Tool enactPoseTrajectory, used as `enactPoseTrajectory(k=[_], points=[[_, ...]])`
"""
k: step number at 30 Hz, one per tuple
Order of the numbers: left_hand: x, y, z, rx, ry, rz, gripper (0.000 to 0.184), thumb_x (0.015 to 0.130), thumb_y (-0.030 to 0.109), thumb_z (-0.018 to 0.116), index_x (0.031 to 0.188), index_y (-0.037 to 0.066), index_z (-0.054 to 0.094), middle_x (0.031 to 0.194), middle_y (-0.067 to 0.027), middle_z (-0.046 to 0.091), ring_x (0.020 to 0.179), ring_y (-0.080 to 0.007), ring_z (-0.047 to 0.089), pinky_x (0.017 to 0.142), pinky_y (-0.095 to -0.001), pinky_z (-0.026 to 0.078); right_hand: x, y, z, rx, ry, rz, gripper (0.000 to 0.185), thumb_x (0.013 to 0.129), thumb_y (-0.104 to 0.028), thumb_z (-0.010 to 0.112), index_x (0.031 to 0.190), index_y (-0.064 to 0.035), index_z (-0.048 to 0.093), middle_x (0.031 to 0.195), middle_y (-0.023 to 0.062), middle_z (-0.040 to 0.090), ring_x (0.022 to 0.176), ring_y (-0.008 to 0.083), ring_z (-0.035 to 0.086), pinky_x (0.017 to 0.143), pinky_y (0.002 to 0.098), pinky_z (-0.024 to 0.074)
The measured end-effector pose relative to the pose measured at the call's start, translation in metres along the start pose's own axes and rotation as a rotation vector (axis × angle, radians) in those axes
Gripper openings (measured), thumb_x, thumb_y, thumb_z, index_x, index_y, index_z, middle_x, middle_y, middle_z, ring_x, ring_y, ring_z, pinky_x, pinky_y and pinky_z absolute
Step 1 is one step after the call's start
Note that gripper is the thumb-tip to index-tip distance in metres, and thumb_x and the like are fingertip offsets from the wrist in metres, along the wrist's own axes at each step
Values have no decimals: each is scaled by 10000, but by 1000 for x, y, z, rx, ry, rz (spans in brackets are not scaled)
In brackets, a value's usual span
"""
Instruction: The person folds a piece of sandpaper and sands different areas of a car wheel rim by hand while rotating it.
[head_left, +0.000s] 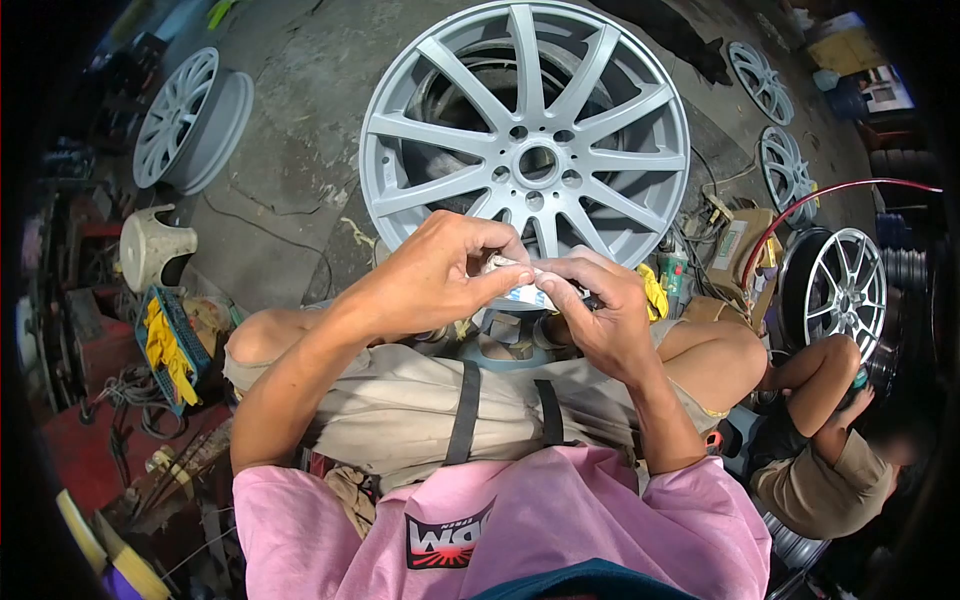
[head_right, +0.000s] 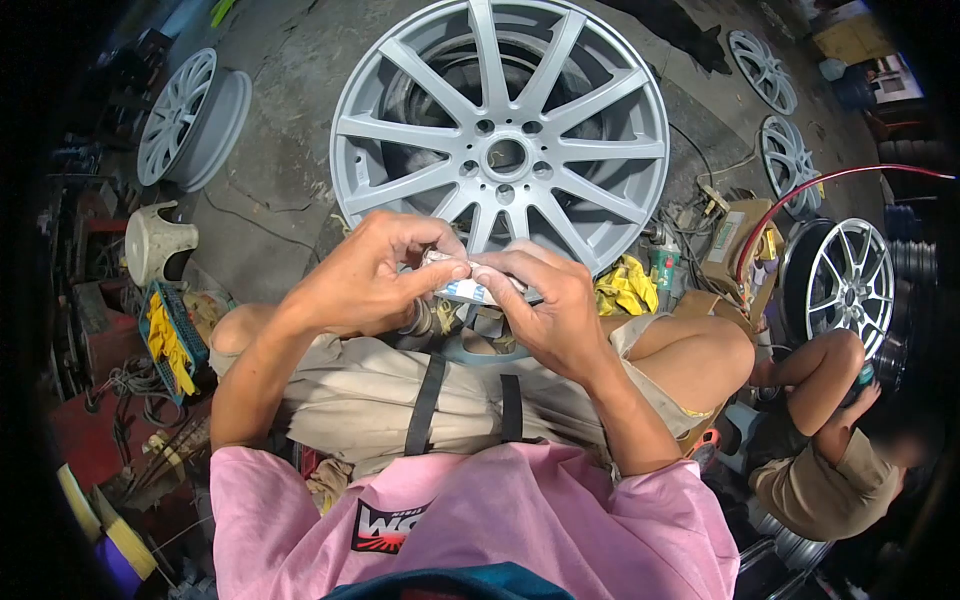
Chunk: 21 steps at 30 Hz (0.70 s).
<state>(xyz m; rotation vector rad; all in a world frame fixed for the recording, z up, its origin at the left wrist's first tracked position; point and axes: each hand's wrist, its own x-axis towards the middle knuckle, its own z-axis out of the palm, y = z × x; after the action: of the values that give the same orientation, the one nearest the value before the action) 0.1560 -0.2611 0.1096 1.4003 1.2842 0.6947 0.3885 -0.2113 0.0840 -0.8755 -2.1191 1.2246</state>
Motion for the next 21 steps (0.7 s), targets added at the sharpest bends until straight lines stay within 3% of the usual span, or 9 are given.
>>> enactPoseTrajectory(k=[3,5,8,10,19,20,21], points=[[1,-3,4,-80,45,-29,237,1014,217,718,961,-9,765,680,-46,651,581,-55,529,527,-261,414,2,-2,-1,25,47,-24,141,946,-52,734,1060,13,786,906,119,749,784,214,705,716,324,533],[2,-1,5,-380,-15,-144,243,1026,232,712,976,1,768,724,-28,668,616,-52,561,543,-242,430,4,-4,-1,41,79,-41,145,949,-51,729,1066,13,785,907,119,750,786,210,704,714,323,532],[3,-1,0,-336,-39,-77,268,1039,256,701,1002,-1,768,758,-12,680,639,-53,581,556,-231,447,7,-9,-3,53,102,-57,151,947,-46,721,1071,11,787,913,116,751,781,204,699,710,320,530],[4,-6,-3,-306,-46,-51,274,1043,260,696,1011,-1,770,756,-13,679,641,-54,581,558,-235,449,8,-14,-7,157,2,141,156,946,-48,719,1075,5,789,921,115,754,783,201,702,709,318,529],[2,8,-6,-282,-35,-73,260,1058,212,673,986,-24,754,768,-28,683,678,-76,605,611,-251,483,5,-6,-2,39,112,-122,173,974,-67,701,1101,23,776,876,105,709,747,156,653,691,296,513],[2,9,-6,-211,-22,-62,266,1055,213,670,975,-27,750,771,-36,683,684,-82,603,615,-257,479,4,-8,-2,36,115,-120,173,974,-67,701,1101,23,776,876,105,709,747,156,653,691,296,513],[2,8,-5,-210,-25,-60,266,1055,213,670,975,-27,750,771,-36,683,684,-82,603,615,-257,479,3,-11,-3,146,74,34,169,968,-61,709,1098,22,777,887,107,712,747,156,656,691,298,515]])
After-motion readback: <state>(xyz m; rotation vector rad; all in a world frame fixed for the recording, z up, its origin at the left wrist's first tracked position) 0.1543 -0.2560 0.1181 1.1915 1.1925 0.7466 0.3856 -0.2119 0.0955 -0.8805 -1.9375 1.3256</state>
